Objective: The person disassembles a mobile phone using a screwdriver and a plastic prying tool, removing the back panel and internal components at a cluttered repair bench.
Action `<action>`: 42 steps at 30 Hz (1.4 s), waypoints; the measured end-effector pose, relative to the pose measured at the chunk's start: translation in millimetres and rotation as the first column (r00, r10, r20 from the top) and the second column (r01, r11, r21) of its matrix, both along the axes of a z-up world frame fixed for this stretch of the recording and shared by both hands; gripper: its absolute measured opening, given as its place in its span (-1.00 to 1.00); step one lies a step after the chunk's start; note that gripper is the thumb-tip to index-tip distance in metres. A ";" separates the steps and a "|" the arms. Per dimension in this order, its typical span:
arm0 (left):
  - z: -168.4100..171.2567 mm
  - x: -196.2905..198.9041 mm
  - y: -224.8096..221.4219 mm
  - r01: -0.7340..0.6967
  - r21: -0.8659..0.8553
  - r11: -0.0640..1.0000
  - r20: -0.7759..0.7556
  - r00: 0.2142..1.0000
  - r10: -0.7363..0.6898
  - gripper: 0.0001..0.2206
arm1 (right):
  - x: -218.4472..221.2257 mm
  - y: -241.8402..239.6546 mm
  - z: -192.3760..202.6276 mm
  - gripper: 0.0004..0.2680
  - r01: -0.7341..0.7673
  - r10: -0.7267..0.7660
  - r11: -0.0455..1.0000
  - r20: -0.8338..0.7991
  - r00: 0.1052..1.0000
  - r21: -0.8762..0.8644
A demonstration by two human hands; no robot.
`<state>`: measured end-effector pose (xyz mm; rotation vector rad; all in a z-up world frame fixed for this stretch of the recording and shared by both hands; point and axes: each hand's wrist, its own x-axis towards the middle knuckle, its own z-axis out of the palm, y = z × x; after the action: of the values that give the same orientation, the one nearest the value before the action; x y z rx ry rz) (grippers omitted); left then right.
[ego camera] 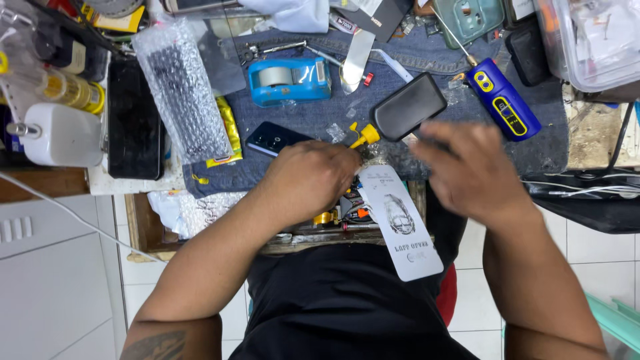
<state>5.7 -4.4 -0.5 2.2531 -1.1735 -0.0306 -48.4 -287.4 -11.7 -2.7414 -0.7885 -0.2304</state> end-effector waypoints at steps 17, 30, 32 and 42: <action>-1.7 0.3 -1.9 0.001 0.044 0.999 0.007 1.000 -0.001 -0.91 | 113.2 17.1 -12.8 -0.41 0.486 -0.523 0.779 -0.018 0.852 0.395; 3.2 0.5 1.3 -0.020 -0.009 1.000 -0.041 0.999 0.019 -0.91 | -19.4 -6.6 12.9 -0.57 0.021 -0.015 0.997 -0.090 0.996 0.074; 1.7 1.0 1.9 0.022 -0.020 1.000 -0.061 0.998 -0.023 -0.91 | -34.4 11.4 -6.2 -0.63 0.045 -0.041 0.988 -0.032 0.999 0.146; 4.5 -0.5 0.8 0.025 0.009 1.000 -0.055 0.998 -0.024 -0.90 | -6.7 50.1 -25.7 -0.71 -0.175 0.160 0.888 0.070 0.985 0.426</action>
<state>5.2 -3.6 3.9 2.2316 -1.1745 -0.1071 -55.0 -237.4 -37.4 -2.2461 -0.8597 -0.3666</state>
